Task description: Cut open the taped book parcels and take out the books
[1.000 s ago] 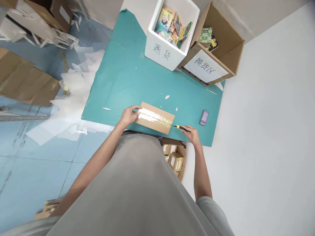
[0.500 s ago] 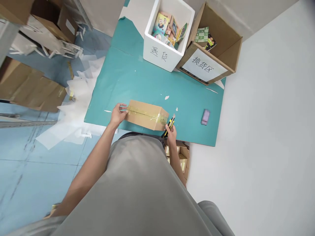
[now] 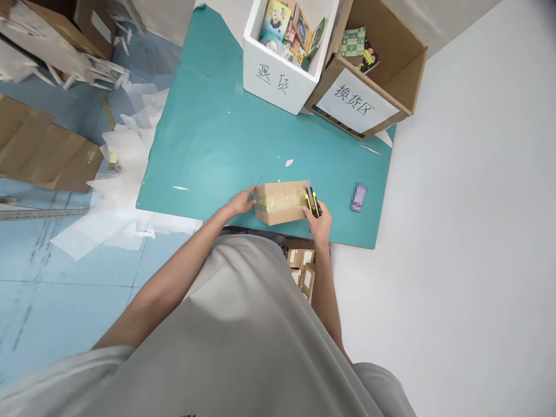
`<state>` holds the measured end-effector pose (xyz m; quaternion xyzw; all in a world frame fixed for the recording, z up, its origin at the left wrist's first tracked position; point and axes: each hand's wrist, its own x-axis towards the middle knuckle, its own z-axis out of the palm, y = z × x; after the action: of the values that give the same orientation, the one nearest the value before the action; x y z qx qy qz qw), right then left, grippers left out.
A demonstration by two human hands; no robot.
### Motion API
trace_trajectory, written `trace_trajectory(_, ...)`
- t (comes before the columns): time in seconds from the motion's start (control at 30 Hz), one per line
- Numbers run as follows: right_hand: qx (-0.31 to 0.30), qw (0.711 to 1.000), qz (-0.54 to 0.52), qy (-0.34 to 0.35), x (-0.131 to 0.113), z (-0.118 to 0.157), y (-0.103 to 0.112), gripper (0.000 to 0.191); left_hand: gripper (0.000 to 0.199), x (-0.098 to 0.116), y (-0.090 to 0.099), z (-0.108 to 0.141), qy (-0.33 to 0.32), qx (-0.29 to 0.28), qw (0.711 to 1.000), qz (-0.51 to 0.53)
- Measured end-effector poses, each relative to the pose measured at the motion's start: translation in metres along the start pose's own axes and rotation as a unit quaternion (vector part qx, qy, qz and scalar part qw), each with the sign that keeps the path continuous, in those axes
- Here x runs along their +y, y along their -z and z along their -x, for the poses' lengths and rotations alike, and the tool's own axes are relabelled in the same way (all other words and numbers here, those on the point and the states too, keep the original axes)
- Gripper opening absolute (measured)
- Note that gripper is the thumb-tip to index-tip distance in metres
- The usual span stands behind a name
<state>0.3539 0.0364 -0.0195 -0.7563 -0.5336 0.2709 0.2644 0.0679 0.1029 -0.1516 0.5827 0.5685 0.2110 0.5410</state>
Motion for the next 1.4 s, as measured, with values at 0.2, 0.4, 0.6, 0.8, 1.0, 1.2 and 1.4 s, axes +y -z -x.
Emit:
trace_trajectory(0.2, 0.050, 0.995, 0.085, 0.034, -0.019, 0.020, -0.025, 0.042, 0.052, 0.061, 0.042, 0.026, -0.053, 0.048, 0.994, 0.086)
trace_trajectory(0.4, -0.001, 0.999, 0.039, -0.016, -0.038, 0.043, -0.007, 0.061, 0.045, 0.078, 0.037, 0.017, -0.048, 0.069, 0.994, 0.062)
trace_trajectory(0.6, -0.166, 0.981, 0.074, 0.066, -0.068, 0.076, -0.019, 0.053, 0.042, 0.076, 0.045, 0.010, -0.019, 0.063, 0.997, 0.040)
trace_trajectory(0.8, -0.175, 0.967, 0.167, 0.084, -0.077, 0.078, -0.038, 0.053, 0.044, 0.081, 0.046, 0.011, -0.007, 0.060, 0.997, 0.048)
trace_trajectory(1.0, -0.188, 0.954, 0.219, 0.079, -0.087, 0.076, -0.037, 0.053, 0.048, 0.082, 0.044, 0.012, -0.005, 0.063, 0.996, 0.060)
trace_trajectory(1.2, -0.208, 0.929, 0.301, 0.046, -0.108, 0.081, -0.038, 0.054, 0.046, 0.082, 0.043, 0.012, -0.005, 0.070, 0.996, 0.062)
trace_trajectory(1.4, -0.245, 0.878, 0.410, 0.022, -0.133, 0.077, -0.050, 0.057, 0.045, 0.077, 0.039, 0.011, -0.005, 0.084, 0.994, 0.075)
